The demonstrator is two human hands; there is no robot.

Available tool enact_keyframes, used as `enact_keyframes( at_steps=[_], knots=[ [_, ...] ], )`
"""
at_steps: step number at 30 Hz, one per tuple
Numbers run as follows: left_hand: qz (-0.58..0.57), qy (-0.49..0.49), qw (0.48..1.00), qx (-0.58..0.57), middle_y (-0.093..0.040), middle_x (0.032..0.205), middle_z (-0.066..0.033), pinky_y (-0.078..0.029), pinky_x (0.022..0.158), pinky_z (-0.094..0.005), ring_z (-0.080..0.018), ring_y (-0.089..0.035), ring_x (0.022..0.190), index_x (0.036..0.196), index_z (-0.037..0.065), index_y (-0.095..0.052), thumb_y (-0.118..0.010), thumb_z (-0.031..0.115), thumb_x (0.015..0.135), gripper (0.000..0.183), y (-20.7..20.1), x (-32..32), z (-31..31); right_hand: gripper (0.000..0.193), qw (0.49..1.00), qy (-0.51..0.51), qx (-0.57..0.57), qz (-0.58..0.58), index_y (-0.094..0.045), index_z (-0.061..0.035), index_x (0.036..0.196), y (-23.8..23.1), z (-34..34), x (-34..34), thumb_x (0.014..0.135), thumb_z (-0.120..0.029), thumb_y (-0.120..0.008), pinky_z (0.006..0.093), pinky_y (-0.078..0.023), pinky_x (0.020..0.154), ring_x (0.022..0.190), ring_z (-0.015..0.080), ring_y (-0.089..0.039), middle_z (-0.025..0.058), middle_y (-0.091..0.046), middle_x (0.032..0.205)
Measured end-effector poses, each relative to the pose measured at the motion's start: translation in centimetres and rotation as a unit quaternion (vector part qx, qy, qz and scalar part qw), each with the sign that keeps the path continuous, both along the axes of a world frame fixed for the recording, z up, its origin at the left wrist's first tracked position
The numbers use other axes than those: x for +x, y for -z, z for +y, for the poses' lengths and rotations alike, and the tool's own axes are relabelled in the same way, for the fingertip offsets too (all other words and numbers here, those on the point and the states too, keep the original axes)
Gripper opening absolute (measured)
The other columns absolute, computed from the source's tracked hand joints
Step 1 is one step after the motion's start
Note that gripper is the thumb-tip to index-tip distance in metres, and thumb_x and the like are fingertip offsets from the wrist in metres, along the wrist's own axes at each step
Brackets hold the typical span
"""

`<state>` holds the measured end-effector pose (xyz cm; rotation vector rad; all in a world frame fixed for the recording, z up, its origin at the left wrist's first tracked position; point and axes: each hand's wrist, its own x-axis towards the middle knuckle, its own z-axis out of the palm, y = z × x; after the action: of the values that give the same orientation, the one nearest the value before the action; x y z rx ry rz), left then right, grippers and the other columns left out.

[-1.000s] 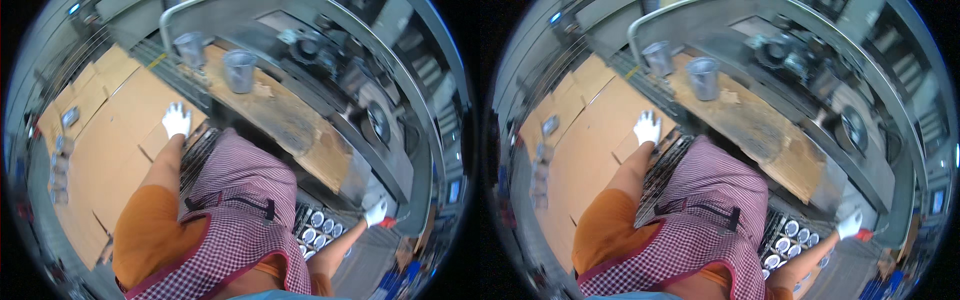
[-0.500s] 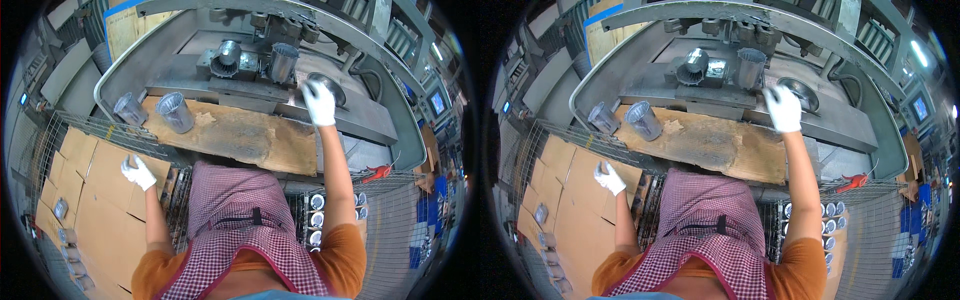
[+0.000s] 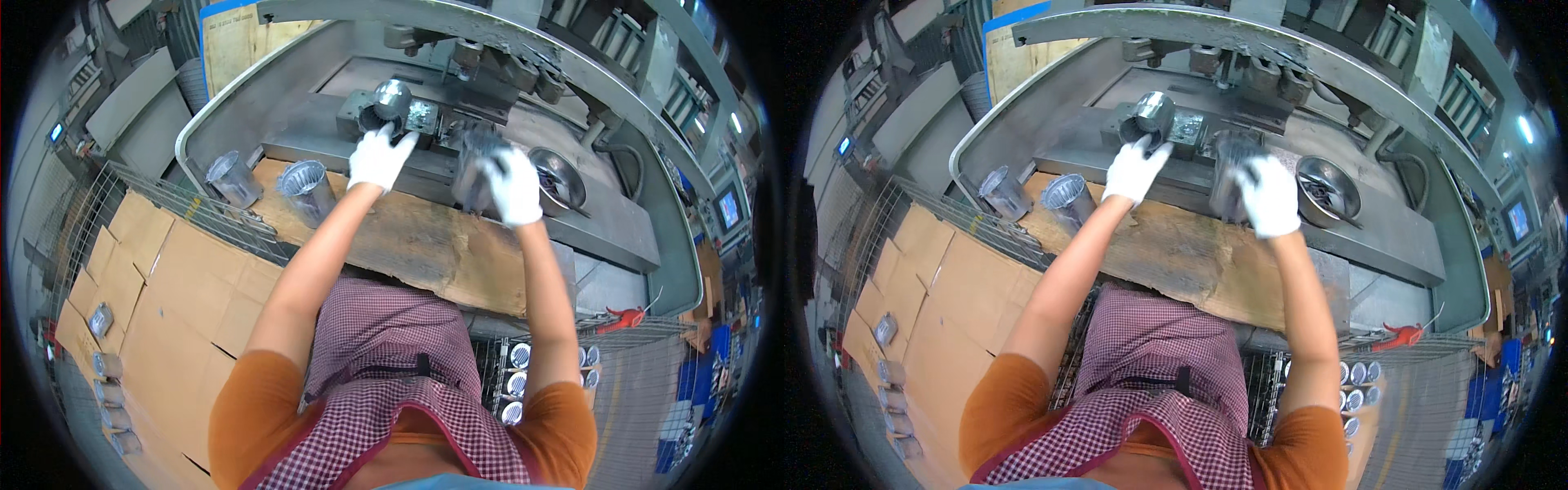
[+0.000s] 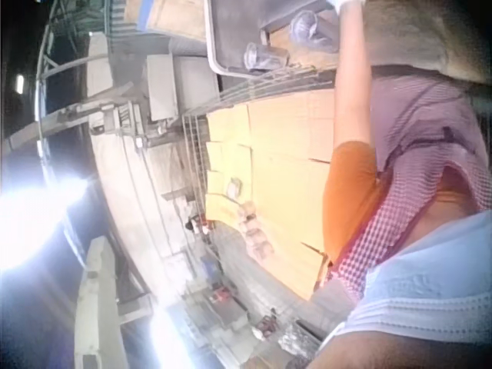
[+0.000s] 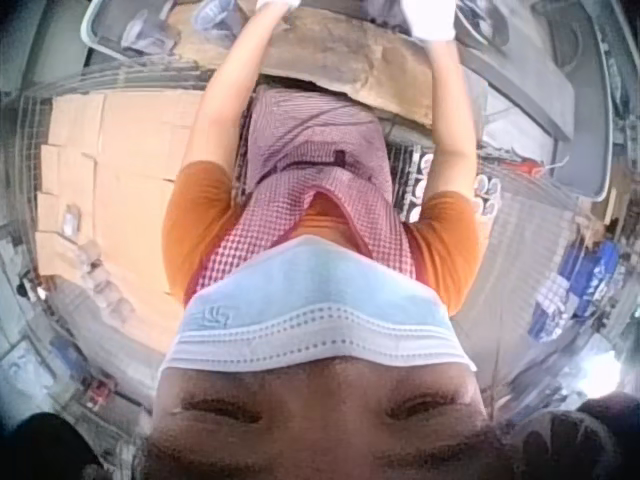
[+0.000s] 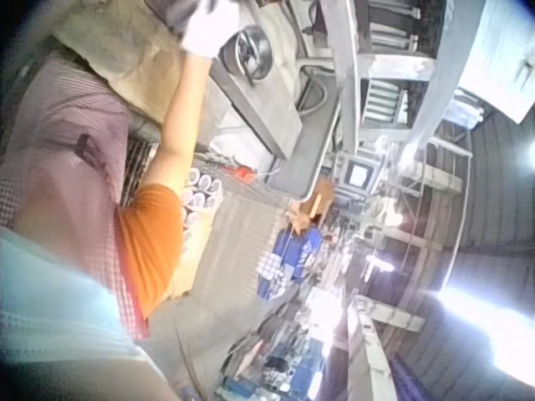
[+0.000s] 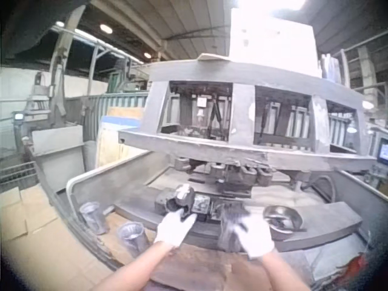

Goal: Operating a machine press to form metal components and organizing them into a storage basket.

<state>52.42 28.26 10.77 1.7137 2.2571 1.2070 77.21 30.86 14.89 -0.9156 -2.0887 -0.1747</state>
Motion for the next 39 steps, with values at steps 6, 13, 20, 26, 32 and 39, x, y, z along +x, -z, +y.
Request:
enact_keyframes(
  at_steps=[6,13,20,26,32,39],
  knots=[
    [-0.03,-0.187,0.982,-0.015,-0.067,0.1,-0.0211,-0.051,0.085,-0.0428,-0.0373,-0.064,0.096,0.097,0.007,-0.072,-0.064,0.046,0.076,0.045,-0.6,-2.0,7.7,0.017,0.992,-0.091,-0.089,-0.001,-0.069,-0.0093,0.077,4.7,-8.8,-0.8,0.078,-0.026,-0.068,0.0404,-0.047,0.064,0.072,0.0313,-0.061,0.0102,-0.065,0.078],
    [0.029,-0.115,0.984,0.135,-0.068,0.082,-0.0162,-0.049,0.075,-0.0462,-0.0366,-0.064,0.081,0.082,0.007,-0.072,-0.062,0.033,0.08,0.029,-3.5,-2.3,3.3,0.049,0.987,-0.039,-0.149,0.049,-0.066,-0.0034,0.103,2.8,-9.6,0.8,0.073,-0.041,-0.075,0.0415,-0.05,0.085,0.094,0.033,-0.064,0.0159,-0.066,0.102],
    [0.346,0.129,0.893,0.258,-0.059,0.081,-0.0029,-0.036,0.07,-0.0442,-0.0256,-0.055,0.083,0.081,0.022,-0.068,-0.057,0.027,0.075,0.014,-4.6,2.1,2.0,0.053,0.952,0.083,-0.282,-0.084,-0.071,-0.0092,0.092,1.0,-0.6,-2.4,0.081,-0.059,-0.057,0.0403,-0.049,0.082,0.093,0.0332,-0.065,0.0179,-0.068,0.096],
    [0.373,0.155,0.89,0.211,-0.061,0.09,-0.0046,-0.04,0.074,-0.0436,-0.0253,-0.057,0.089,0.091,0.019,-0.068,-0.06,0.035,0.077,0.022,-4.8,4.7,5.0,0.059,0.939,0.158,-0.282,-0.118,-0.071,-0.0072,0.092,1.5,4.3,-4.4,0.077,-0.063,-0.059,0.0427,-0.05,0.079,0.09,0.0344,-0.066,0.0201,-0.068,0.093],
    [0.35,0.106,0.912,0.186,-0.067,0.093,-0.0094,-0.045,0.073,-0.0442,-0.0286,-0.063,0.084,0.104,0.016,-0.068,-0.059,0.045,0.083,0.037,-6.9,1.2,3.4,0.049,0.945,0.185,-0.223,-0.154,-0.071,-0.009,0.088,2.0,7.6,-4.9,0.08,-0.056,-0.058,0.0423,-0.051,0.078,0.087,0.0327,-0.067,0.0155,-0.069,0.094],
    [0.236,0.02,0.971,0.032,-0.068,0.093,-0.0155,-0.048,0.079,-0.041,-0.0345,-0.063,0.087,0.094,0.01,-0.071,-0.05,0.047,0.091,0.043,-5.8,-9.9,-4.3,0.048,0.925,0.156,-0.265,-0.224,-0.072,-0.0096,0.094,0.9,7.3,-6.9,0.081,-0.054,-0.058,0.043,-0.051,0.08,0.09,0.0344,-0.066,0.0169,-0.068,0.1]
  ],
)
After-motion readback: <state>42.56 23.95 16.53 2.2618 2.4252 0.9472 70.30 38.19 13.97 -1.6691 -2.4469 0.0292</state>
